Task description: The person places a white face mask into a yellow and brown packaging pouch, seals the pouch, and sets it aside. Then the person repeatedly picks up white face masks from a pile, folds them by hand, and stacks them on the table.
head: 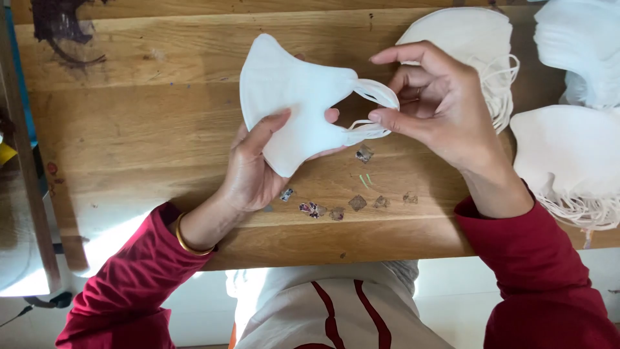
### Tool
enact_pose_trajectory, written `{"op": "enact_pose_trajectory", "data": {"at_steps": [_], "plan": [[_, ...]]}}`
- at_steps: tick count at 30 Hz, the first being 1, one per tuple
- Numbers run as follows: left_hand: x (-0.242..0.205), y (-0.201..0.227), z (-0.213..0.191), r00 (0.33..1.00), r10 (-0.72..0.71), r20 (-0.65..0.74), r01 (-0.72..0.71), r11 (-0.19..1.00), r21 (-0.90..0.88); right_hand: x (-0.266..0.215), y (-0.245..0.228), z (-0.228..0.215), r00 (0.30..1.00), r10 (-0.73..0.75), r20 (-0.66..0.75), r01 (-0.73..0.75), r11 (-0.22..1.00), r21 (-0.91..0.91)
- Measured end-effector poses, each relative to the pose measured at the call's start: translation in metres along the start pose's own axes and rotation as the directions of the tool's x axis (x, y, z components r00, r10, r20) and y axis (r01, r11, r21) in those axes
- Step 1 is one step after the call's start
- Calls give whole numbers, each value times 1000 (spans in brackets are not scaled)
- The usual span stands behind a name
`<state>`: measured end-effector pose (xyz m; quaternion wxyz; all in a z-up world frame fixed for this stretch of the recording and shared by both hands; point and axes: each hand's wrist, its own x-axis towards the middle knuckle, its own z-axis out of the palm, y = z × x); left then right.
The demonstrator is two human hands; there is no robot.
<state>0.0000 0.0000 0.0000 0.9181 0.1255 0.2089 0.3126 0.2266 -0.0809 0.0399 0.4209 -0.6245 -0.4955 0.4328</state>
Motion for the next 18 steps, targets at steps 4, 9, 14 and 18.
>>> {"op": "enact_pose_trajectory", "data": {"at_steps": [4,9,14,18], "plan": [[-2,1,7,997,-37,66,36,999,14,0,-5,-13,1000,19,11,-18,998,-58],[0,-1,8,997,-44,64,42,999,23,0,7,-36,987,-125,-102,113,987,-118],[0,-8,0,996,-81,27,80,996,48,6,51,-88,838,-438,-326,250,838,-484],[-1,-9,1,992,-108,61,101,990,102,13,72,-116,875,-418,-245,174,743,-646]]}}
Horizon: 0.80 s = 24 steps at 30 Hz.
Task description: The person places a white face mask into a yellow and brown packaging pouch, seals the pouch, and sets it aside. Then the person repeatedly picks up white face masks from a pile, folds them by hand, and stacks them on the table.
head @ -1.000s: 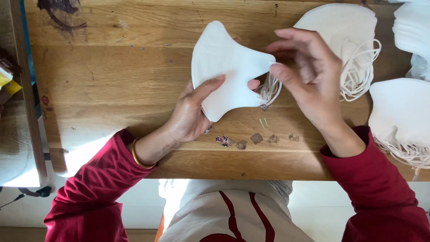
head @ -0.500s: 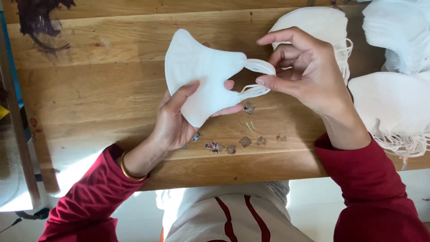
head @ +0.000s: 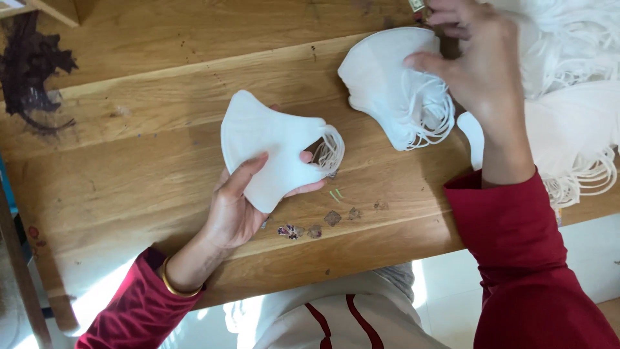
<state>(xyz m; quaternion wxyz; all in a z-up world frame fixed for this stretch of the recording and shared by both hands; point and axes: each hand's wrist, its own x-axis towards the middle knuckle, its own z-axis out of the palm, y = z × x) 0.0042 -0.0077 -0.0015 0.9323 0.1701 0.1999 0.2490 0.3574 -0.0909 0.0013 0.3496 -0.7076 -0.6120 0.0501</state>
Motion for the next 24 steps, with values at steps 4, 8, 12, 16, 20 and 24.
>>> {"op": "enact_pose_trajectory", "data": {"at_steps": [4,8,12,16,20,24], "plan": [[2,2,2,998,3,70,-4,1000,21,2,3,1,991,53,119,-39,992,-118],[3,-2,-4,1000,12,26,-12,1000,4,-1,4,3,994,43,103,-21,978,-210],[2,-1,-1,999,13,46,-12,1000,-12,-1,6,4,995,34,94,-12,974,-225],[3,1,1,999,9,46,-7,999,-41,-1,3,5,997,13,77,10,959,-283],[3,1,0,998,-6,64,10,998,-57,2,-17,1,998,-22,65,38,964,-262],[3,0,-2,1000,22,5,-22,1000,10,2,-19,1,998,37,41,-25,965,-260]]}}
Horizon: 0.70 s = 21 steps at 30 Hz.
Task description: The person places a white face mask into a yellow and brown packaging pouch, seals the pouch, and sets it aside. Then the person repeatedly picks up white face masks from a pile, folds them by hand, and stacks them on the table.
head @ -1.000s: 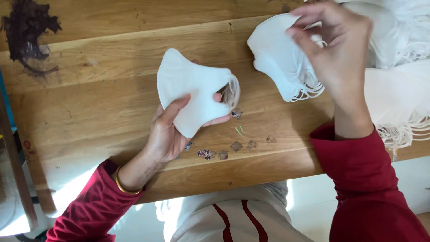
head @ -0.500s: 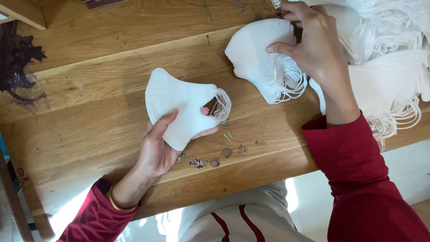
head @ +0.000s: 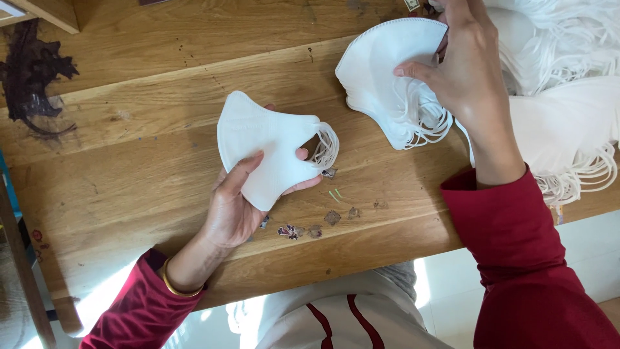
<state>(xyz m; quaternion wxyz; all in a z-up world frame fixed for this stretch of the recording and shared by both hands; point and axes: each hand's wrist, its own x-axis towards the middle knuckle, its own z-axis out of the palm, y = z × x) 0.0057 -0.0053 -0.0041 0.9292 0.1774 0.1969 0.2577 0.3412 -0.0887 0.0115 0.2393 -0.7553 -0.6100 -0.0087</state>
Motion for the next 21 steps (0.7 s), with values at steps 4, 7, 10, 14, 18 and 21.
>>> {"op": "enact_pose_trajectory", "data": {"at_steps": [4,7,10,14,18,21], "plan": [[0,2,2,1000,-9,19,9,1000,14,-2,8,4,999,39,-1,-39,999,-33],[0,-1,-3,999,-19,-43,17,1000,-26,-6,20,10,999,42,-8,-42,999,-18],[-1,2,2,1000,-12,-1,12,1000,-3,-4,14,5,989,143,38,-140,988,-70],[-1,1,1,1000,-6,9,6,1000,-30,-7,14,5,984,169,56,-176,972,154],[0,2,-1,999,-35,-16,34,999,-27,-11,25,13,985,158,-71,-135,957,257],[0,6,4,997,-66,31,68,995,-68,-8,-5,5,964,217,-155,-123,878,463]]}}
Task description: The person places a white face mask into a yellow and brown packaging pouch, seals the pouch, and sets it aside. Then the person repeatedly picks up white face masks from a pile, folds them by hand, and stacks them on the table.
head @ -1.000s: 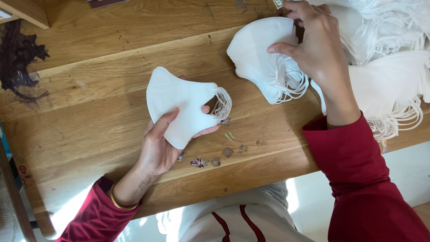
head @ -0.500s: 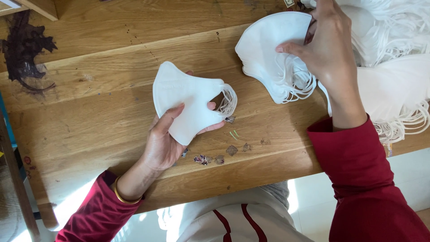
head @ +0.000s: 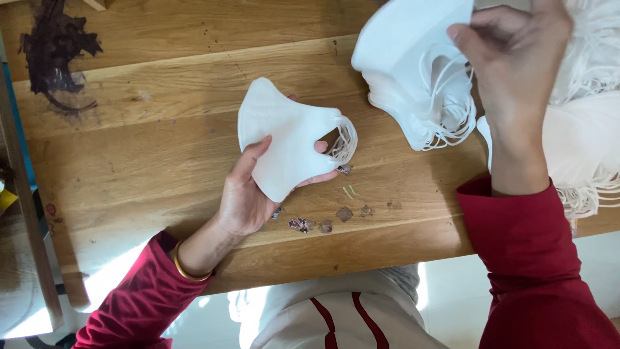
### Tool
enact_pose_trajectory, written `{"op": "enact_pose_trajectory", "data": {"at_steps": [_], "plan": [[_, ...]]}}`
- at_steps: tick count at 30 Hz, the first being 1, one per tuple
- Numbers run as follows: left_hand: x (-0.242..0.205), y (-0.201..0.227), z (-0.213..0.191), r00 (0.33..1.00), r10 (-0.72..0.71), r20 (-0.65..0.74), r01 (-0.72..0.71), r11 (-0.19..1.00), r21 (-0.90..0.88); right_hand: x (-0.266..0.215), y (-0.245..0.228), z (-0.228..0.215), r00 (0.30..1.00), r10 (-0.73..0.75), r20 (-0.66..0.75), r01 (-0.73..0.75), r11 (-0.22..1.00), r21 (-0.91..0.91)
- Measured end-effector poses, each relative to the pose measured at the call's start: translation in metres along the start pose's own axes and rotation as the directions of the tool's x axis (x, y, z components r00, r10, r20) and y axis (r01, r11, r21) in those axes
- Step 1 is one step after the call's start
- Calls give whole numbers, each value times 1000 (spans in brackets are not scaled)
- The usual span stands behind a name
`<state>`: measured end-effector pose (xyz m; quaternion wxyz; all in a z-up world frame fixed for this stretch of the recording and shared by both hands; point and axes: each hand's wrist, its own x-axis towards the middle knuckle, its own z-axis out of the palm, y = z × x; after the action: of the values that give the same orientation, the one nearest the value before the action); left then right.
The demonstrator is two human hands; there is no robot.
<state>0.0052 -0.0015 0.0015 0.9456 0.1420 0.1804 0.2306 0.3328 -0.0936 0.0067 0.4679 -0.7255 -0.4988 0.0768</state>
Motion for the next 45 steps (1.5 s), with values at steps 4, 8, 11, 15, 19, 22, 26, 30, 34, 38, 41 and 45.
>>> {"op": "enact_pose_trajectory", "data": {"at_steps": [4,8,11,15,19,22,26,30,34,38,41,45], "plan": [[0,0,-3,1000,-11,29,12,999,-39,-16,-28,9,966,-181,-186,189,982,24],[2,-1,-5,1000,3,9,-3,1000,-25,-35,-68,31,904,-401,-148,404,914,-11],[2,1,-2,1000,-3,-4,2,997,-77,-41,-95,46,772,-636,-15,636,772,2],[0,0,-4,999,2,35,-1,1000,-18,-52,-81,69,549,-832,75,831,535,-151],[1,-2,-6,1000,8,11,-8,1000,-7,-59,-94,84,485,-873,51,871,476,-121],[2,-5,-12,1000,-14,-21,14,1000,6,-58,-121,84,494,-863,104,869,485,-100],[3,-10,-26,998,-31,-51,29,999,-42,-60,-122,94,468,-881,73,883,463,-81],[4,-12,-30,997,-68,-45,66,997,-48,-61,-122,97,449,-888,97,893,445,-64],[3,-8,-18,997,-44,-56,42,998,-39,-62,-125,91,394,-896,204,918,394,-41],[4,-10,-23,996,-61,-60,58,997,-48,-65,-124,93,394,-896,206,918,395,-35],[5,-11,-24,997,-43,-69,39,998,-57,-64,-125,93,380,-899,218,923,385,-20],[5,-10,-24,997,-49,-63,45,997,-65,-64,-125,93,370,-902,221,925,381,4]]}}
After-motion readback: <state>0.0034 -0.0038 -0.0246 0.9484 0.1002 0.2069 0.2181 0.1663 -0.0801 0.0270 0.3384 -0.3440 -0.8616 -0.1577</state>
